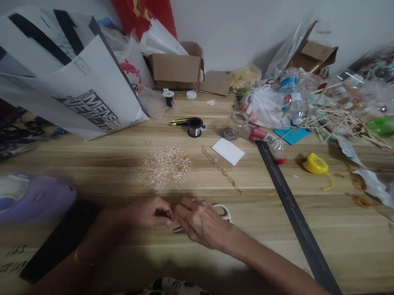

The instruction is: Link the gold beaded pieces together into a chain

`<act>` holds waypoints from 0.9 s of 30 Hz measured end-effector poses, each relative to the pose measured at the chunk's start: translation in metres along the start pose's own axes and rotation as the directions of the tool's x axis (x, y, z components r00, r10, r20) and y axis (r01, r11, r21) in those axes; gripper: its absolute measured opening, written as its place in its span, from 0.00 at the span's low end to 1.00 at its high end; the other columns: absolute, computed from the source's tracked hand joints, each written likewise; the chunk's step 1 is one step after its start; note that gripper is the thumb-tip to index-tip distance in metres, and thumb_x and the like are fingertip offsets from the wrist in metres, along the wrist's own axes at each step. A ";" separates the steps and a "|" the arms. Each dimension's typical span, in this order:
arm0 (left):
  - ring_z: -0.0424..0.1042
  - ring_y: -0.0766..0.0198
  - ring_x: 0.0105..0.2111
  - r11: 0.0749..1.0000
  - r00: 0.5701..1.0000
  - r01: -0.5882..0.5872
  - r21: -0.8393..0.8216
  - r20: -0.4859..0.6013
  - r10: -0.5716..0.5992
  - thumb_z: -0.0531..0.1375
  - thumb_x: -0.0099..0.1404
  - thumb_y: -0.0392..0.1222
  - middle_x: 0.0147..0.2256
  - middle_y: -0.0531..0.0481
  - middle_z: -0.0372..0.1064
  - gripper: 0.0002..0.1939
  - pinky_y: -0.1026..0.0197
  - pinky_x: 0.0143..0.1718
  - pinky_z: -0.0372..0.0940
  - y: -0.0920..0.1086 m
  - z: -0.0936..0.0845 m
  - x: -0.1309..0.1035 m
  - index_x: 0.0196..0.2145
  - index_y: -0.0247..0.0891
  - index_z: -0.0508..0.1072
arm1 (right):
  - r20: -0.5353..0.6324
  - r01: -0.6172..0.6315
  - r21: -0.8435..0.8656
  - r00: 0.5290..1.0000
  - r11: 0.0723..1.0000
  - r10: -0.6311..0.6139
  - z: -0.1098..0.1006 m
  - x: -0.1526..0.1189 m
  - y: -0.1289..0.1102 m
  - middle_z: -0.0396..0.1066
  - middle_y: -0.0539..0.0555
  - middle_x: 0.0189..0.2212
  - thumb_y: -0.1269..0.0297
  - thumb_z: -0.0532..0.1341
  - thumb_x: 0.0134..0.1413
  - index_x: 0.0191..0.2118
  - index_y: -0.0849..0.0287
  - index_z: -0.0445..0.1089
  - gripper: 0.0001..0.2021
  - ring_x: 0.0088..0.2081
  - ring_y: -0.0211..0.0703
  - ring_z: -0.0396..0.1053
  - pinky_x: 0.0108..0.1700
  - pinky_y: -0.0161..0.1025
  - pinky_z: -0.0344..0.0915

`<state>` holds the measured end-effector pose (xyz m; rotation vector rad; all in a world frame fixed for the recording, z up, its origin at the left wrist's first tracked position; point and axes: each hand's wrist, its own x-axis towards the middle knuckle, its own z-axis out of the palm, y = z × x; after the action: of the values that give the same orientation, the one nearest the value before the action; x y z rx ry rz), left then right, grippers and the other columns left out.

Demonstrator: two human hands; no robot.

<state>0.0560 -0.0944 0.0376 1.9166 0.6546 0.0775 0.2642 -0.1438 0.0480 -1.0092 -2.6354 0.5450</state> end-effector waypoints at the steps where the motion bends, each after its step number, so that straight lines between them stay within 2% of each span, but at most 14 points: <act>1: 0.70 0.66 0.28 1.000 1.000 -0.003 0.009 -0.003 0.003 0.58 0.59 0.39 0.29 0.49 0.75 0.08 0.68 0.30 0.61 -0.001 0.001 0.000 0.32 0.34 0.76 | -0.012 -0.018 0.055 1.000 0.998 0.019 0.001 0.000 0.002 0.65 0.53 0.32 0.70 0.51 0.61 0.36 0.59 0.63 0.06 0.30 0.38 0.63 0.27 0.35 0.52; 5: 0.68 0.68 0.26 0.999 0.999 -0.024 0.042 -0.031 0.025 0.55 0.61 0.38 0.26 0.50 0.73 0.10 0.69 0.28 0.59 -0.008 0.003 0.002 0.29 0.35 0.75 | -0.107 -0.114 0.373 0.980 0.921 0.165 0.004 0.004 0.013 0.64 0.51 0.29 0.70 0.51 0.61 0.35 0.60 0.64 0.06 0.28 0.36 0.62 0.30 0.33 0.56; 8: 0.67 0.69 0.24 1.000 0.998 -0.008 0.029 -0.058 0.010 0.55 0.61 0.38 0.24 0.51 0.72 0.10 0.69 0.27 0.58 -0.011 0.004 0.003 0.29 0.35 0.75 | -0.125 -0.198 0.538 0.943 0.819 0.310 0.006 0.007 0.022 0.63 0.49 0.26 0.65 0.52 0.62 0.34 0.60 0.63 0.07 0.26 0.35 0.59 0.26 0.31 0.54; 10: 0.66 0.69 0.22 1.000 0.997 0.006 0.007 -0.072 -0.006 0.54 0.61 0.39 0.23 0.51 0.72 0.10 0.70 0.26 0.58 -0.011 0.004 0.003 0.29 0.35 0.74 | -0.123 -0.206 0.612 0.929 0.763 0.349 0.008 0.009 0.026 0.62 0.49 0.25 0.63 0.51 0.63 0.35 0.60 0.62 0.08 0.26 0.34 0.58 0.27 0.31 0.54; 12: 0.66 0.69 0.22 1.000 0.997 0.023 -0.019 -0.072 -0.024 0.54 0.61 0.39 0.22 0.51 0.72 0.10 0.70 0.24 0.57 -0.010 0.004 0.002 0.30 0.35 0.74 | -0.125 -0.198 0.623 0.930 0.757 0.346 0.010 0.010 0.030 0.62 0.49 0.26 0.62 0.50 0.63 0.35 0.60 0.61 0.09 0.27 0.35 0.58 0.28 0.31 0.55; 17: 0.67 0.69 0.22 0.998 0.998 0.023 -0.053 -0.060 -0.026 0.54 0.61 0.38 0.22 0.52 0.71 0.10 0.70 0.25 0.59 -0.009 0.003 0.000 0.30 0.35 0.75 | -0.120 -0.168 0.523 0.956 0.836 0.267 0.015 0.013 0.031 0.64 0.50 0.28 0.62 0.48 0.64 0.36 0.59 0.60 0.08 0.27 0.35 0.59 0.32 0.33 0.56; 20: 0.68 0.69 0.22 0.998 0.999 0.026 -0.052 -0.042 -0.029 0.54 0.61 0.38 0.22 0.52 0.71 0.10 0.70 0.25 0.59 -0.011 0.004 -0.001 0.32 0.35 0.75 | -0.101 -0.193 0.512 0.954 0.837 0.282 0.018 0.012 0.033 0.65 0.49 0.27 0.64 0.46 0.65 0.38 0.58 0.58 0.08 0.25 0.35 0.60 0.30 0.32 0.56; 22: 0.68 0.68 0.22 0.999 0.998 0.038 -0.013 -0.052 -0.039 0.53 0.61 0.39 0.23 0.52 0.71 0.10 0.70 0.25 0.59 -0.011 0.004 -0.001 0.33 0.36 0.75 | -0.110 -0.214 0.485 0.947 0.848 0.302 0.020 0.012 0.036 0.65 0.49 0.25 0.65 0.45 0.64 0.38 0.58 0.57 0.06 0.23 0.36 0.60 0.29 0.32 0.56; 27: 0.68 0.65 0.27 0.974 0.990 0.055 0.220 -0.136 -0.025 0.53 0.62 0.38 0.27 0.51 0.72 0.10 0.67 0.30 0.58 -0.007 0.008 0.003 0.30 0.37 0.75 | -0.155 -0.250 0.432 0.926 0.866 0.344 0.023 0.010 0.044 0.63 0.48 0.22 0.66 0.48 0.62 0.36 0.58 0.58 0.05 0.22 0.35 0.59 0.27 0.32 0.54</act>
<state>0.0582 -0.0980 0.0277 2.1269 0.8195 0.1103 0.2740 -0.1130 0.0096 -1.2595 -2.0537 0.9390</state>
